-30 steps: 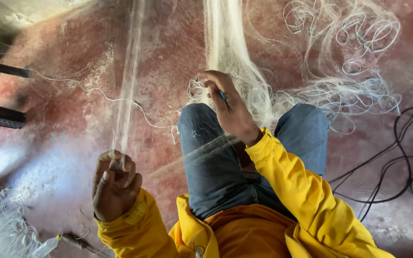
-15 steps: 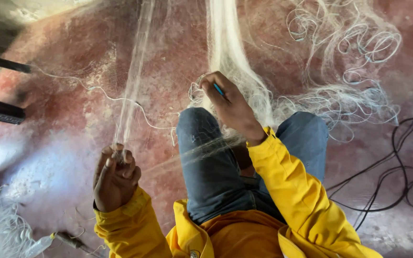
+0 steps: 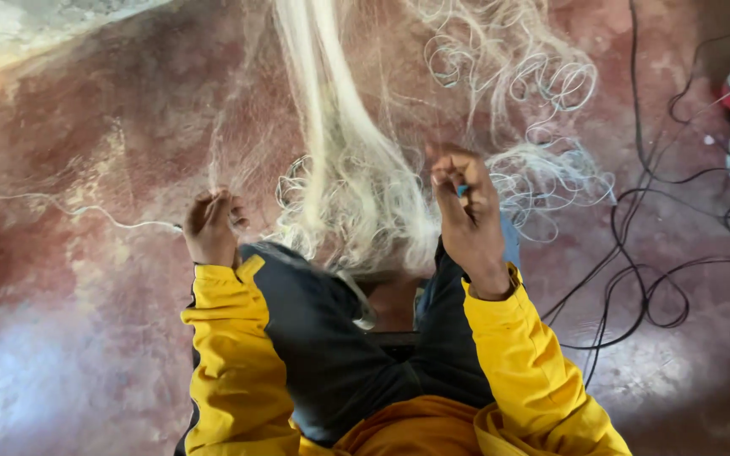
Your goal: The person repairs a fishing net using a netting needle and scissors.
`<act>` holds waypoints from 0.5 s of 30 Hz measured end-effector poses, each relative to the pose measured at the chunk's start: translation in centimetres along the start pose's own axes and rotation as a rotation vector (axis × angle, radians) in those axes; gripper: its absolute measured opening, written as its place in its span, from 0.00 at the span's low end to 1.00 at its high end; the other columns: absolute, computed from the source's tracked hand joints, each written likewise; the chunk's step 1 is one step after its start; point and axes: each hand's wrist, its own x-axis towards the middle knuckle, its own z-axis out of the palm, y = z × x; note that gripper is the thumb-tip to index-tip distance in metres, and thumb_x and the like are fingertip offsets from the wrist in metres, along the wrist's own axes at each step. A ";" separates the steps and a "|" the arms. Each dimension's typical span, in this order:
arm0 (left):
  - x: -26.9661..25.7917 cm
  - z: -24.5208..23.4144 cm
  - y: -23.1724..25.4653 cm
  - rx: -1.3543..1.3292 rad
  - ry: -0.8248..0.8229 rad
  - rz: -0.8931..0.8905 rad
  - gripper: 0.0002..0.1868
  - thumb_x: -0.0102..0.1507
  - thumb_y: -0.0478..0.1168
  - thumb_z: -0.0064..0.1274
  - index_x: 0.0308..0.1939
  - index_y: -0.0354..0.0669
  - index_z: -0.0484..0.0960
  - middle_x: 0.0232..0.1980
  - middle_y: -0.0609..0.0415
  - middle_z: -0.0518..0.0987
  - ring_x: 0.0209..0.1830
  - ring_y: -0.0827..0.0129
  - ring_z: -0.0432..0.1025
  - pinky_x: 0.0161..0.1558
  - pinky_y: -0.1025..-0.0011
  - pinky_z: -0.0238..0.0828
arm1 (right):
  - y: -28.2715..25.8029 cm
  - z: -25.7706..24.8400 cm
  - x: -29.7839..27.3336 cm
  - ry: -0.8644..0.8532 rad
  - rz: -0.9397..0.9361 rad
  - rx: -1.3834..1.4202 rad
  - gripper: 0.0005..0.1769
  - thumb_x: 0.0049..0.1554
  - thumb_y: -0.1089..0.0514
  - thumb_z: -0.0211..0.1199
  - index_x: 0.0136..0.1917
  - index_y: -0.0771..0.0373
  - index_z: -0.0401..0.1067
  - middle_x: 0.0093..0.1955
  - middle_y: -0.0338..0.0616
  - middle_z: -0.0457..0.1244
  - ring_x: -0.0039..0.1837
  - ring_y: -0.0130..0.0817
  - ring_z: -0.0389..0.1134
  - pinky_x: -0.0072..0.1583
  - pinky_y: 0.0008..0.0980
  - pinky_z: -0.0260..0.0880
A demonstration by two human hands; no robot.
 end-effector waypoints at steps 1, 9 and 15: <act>0.3 0.7 0.0 -0.009 -0.003 -0.002 0.04 0.58 0.35 0.47 0.29 0.43 0.69 0.26 0.48 0.72 0.21 0.71 0.68 0.22 0.77 0.67 | -0.6 0.1 0.1 -0.001 -0.003 -0.008 0.05 0.56 0.64 0.43 0.45 0.59 0.58 0.36 0.38 0.49 0.37 0.21 0.43 0.38 0.23 0.49; 0.2 3.3 4.5 0.820 0.340 0.455 0.20 0.50 0.46 0.60 0.43 0.51 0.72 0.42 0.52 0.70 0.46 0.57 0.64 0.50 0.58 0.53 | 0.6 0.5 -0.2 0.047 -0.028 0.096 0.04 0.54 0.68 0.43 0.43 0.65 0.58 0.40 0.53 0.61 0.38 0.29 0.58 0.43 0.28 0.56; -5.2 11.7 10.1 0.670 0.058 0.505 0.12 0.56 0.44 0.48 0.42 0.49 0.71 0.46 0.51 0.70 0.47 0.58 0.63 0.50 0.58 0.49 | -0.1 1.9 -0.7 0.012 0.044 0.072 0.04 0.54 0.66 0.46 0.44 0.66 0.59 0.38 0.50 0.61 0.38 0.26 0.58 0.41 0.21 0.55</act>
